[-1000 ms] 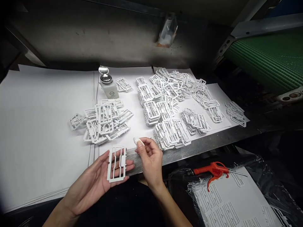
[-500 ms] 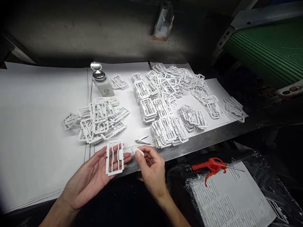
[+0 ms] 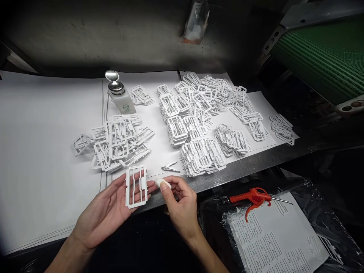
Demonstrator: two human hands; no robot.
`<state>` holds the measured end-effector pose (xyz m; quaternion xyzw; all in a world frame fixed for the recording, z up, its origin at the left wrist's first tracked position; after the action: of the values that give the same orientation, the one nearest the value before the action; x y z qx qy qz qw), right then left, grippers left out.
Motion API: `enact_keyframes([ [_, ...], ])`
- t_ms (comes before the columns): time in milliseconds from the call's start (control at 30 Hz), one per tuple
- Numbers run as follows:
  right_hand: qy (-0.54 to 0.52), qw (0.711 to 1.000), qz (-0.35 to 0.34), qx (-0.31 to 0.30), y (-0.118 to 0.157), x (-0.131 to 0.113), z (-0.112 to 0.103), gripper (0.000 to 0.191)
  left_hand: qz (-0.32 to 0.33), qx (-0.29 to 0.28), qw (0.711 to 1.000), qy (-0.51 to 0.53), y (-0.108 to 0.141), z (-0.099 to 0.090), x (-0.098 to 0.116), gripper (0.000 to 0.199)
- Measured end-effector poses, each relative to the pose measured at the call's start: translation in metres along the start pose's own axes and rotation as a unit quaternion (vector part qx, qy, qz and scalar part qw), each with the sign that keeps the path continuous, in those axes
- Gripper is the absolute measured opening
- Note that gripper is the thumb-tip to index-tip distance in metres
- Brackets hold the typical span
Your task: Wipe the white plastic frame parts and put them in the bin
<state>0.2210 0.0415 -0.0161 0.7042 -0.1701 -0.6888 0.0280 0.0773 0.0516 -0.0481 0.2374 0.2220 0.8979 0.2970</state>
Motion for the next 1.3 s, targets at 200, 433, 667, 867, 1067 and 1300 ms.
enact_keyframes([
  [200,0.002,1.000,0.008,0.000,0.000,0.003,0.001,0.011,0.007,-0.004,1.000,-0.001,-0.001,0.002,0.001,0.037],
  [433,0.017,1.000,0.012,-0.008,0.000,0.006,0.003,0.012,0.005,0.008,1.000,-0.001,-0.001,0.003,0.002,0.037],
  [667,-0.001,1.000,0.005,-0.020,-0.001,0.007,0.006,0.010,-0.001,0.007,1.000,0.008,-0.001,0.003,0.002,0.040],
  [867,-0.002,1.000,0.002,-0.019,-0.002,0.005,0.007,0.009,-0.002,-0.008,1.000,0.011,-0.001,0.005,0.001,0.039],
  [1067,-0.009,1.000,-0.001,-0.024,-0.001,0.003,0.009,0.009,-0.005,-0.006,1.000,0.011,0.000,0.006,0.002,0.038],
  [1300,-0.090,0.996,-0.010,-0.024,-0.010,-0.011,0.017,0.009,-0.016,0.005,0.996,-0.084,0.001,0.003,-0.012,0.031],
])
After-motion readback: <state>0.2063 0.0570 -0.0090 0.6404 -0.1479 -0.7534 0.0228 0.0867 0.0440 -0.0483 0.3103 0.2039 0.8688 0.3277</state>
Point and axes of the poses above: each hand's wrist, its own y-axis away from the middle knuckle, its own z-axis out of the palm, x = y × z, the point moved 8 cm from there along -y, towards the middle knuckle, and after that the axes turned 8 degrees about z, right-handed, at the moved point
